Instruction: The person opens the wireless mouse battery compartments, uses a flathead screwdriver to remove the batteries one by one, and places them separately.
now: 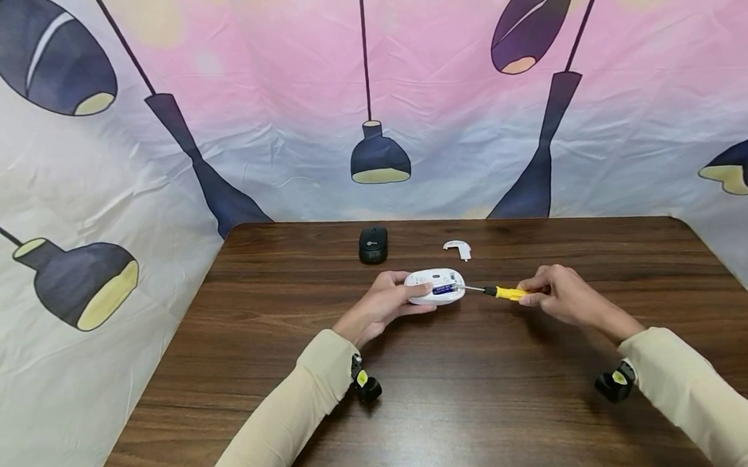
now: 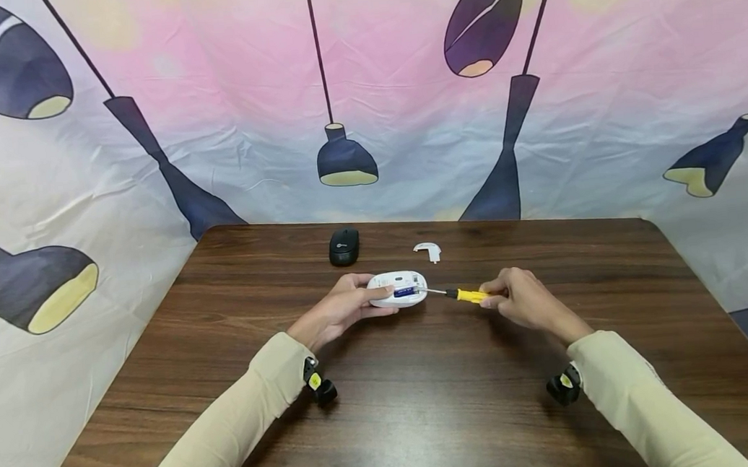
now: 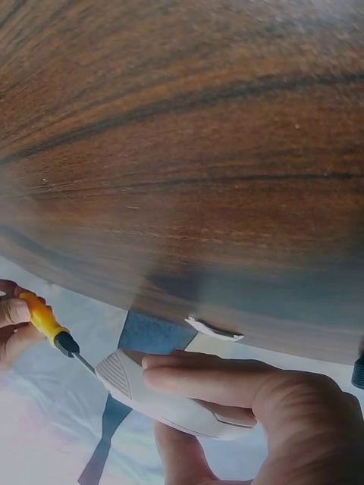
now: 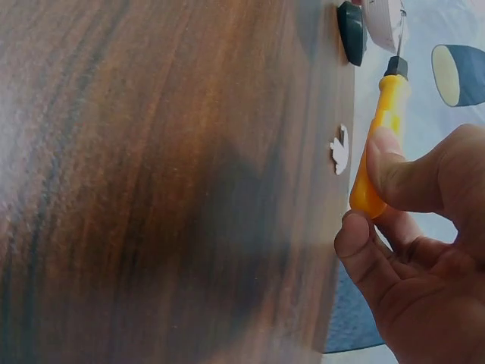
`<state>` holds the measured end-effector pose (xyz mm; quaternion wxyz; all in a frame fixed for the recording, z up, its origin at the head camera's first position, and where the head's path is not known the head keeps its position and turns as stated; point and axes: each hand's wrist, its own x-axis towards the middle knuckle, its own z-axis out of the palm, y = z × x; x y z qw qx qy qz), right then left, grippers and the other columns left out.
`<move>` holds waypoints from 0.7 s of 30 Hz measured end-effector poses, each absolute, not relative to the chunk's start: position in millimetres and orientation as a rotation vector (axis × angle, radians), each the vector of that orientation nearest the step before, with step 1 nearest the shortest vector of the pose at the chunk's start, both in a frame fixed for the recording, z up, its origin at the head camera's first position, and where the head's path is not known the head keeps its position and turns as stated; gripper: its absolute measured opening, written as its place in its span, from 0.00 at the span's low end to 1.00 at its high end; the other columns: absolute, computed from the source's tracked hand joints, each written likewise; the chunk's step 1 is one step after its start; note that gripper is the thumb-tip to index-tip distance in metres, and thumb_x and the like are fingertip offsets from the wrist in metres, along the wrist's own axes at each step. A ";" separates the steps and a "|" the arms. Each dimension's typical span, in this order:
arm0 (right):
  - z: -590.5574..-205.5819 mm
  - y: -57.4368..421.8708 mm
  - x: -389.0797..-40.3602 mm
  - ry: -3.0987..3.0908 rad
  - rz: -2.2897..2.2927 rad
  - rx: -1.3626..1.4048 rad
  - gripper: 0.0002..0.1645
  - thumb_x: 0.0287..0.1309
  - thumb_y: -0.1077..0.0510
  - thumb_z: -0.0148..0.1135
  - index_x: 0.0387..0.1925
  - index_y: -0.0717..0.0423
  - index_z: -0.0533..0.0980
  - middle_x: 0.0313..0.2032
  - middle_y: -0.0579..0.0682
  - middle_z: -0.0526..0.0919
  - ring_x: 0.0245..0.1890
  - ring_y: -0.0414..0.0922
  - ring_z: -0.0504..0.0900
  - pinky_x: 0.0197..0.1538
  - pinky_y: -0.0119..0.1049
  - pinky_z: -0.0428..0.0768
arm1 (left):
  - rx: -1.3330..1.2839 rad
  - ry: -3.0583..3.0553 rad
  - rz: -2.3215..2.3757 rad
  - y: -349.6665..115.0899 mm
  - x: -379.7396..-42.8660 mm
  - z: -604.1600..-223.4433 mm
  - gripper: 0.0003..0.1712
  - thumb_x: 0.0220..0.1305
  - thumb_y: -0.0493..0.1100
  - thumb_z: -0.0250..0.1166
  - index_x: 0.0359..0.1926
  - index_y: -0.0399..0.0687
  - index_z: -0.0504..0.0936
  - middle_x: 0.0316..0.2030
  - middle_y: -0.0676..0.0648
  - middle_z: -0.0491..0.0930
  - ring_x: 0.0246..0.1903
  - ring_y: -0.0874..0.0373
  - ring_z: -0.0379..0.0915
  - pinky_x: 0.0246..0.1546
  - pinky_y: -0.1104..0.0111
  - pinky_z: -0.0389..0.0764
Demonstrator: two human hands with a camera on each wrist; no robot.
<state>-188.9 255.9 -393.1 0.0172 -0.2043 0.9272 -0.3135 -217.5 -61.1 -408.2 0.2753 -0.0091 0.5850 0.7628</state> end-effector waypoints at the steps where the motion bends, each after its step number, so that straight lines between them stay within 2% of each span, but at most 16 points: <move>1: -394.3 256.4 -189.0 2.877 -0.983 -0.637 0.14 0.60 0.67 0.70 0.46 0.72 0.84 0.29 0.50 0.81 0.24 0.42 0.68 0.25 0.29 0.69 | -0.026 1.570 2.049 -61.1 -217.7 -408.3 0.28 0.69 0.27 0.62 0.66 0.24 0.65 0.58 0.28 0.73 0.50 0.44 0.79 0.51 0.59 0.87; 21: -400.1 257.9 -187.8 2.804 -1.050 -0.615 0.15 0.60 0.68 0.69 0.48 0.73 0.83 0.31 0.51 0.82 0.25 0.41 0.69 0.24 0.29 0.71 | -0.038 1.547 2.039 -60.5 -216.3 -407.1 0.27 0.69 0.28 0.62 0.66 0.24 0.66 0.55 0.28 0.75 0.48 0.44 0.81 0.51 0.60 0.87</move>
